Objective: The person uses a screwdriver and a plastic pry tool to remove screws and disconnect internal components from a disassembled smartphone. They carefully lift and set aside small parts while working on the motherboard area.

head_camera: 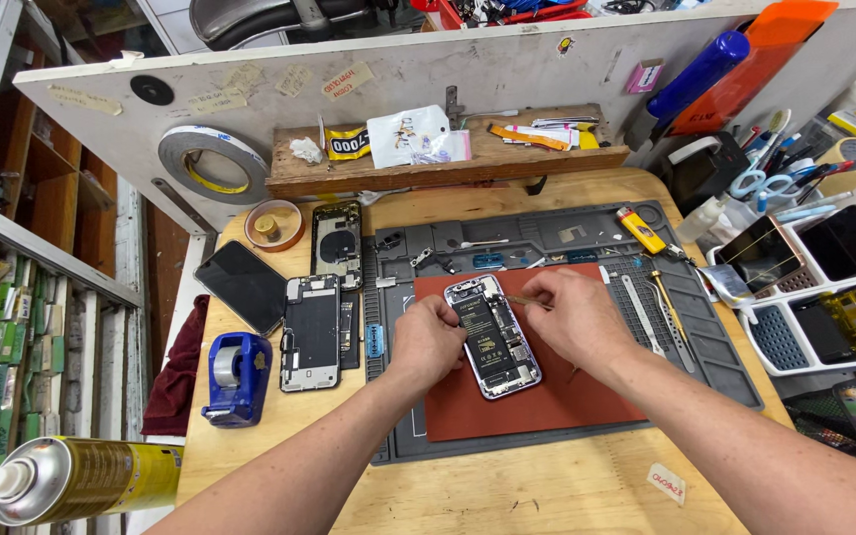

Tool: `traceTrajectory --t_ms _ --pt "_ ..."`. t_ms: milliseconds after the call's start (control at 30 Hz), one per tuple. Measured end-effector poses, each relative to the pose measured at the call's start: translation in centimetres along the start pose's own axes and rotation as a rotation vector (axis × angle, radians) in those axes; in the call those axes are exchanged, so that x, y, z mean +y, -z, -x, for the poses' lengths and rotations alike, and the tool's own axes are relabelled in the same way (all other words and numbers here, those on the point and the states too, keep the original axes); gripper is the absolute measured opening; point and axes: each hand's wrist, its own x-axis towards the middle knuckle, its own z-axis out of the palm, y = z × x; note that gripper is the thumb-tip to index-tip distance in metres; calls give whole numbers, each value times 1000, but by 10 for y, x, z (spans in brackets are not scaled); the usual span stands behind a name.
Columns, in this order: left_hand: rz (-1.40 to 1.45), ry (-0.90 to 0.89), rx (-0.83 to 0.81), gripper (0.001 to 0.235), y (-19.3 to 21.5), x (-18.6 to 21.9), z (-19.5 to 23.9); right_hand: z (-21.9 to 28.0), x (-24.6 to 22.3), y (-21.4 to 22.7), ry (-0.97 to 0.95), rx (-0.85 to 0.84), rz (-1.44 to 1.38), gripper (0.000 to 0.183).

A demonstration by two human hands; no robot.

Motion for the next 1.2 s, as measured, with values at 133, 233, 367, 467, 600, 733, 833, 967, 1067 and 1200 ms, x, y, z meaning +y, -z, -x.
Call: traceTrajectory --t_ms 133,233,367,467,600,733,833,967,1067,1200 --pt "-12 -4 -7 8 1 0 1 -12 1 3 -75 32 -201 19" --pt "-7 7 -16 8 2 1 -1 -18 -3 5 43 108 -167 19" --pt "-5 -1 -12 9 2 1 -1 -22 -11 6 102 84 -61 21" --pt "10 13 -23 8 3 2 0 -23 -15 6 127 73 -18 21" --pt "18 28 -34 8 5 4 2 -24 -18 5 158 70 6 21" --pt "10 17 -21 9 4 6 3 -24 -19 4 164 61 5 22" --pt "3 33 -30 8 5 6 4 -24 -19 3 137 55 23 22" --pt "-5 16 -30 7 5 6 4 -25 -19 4 143 44 23 23" --pt "11 17 -28 8 4 5 4 -25 -18 5 148 35 35 23" --pt "6 12 -27 8 5 5 4 -25 -19 4 150 39 34 23"
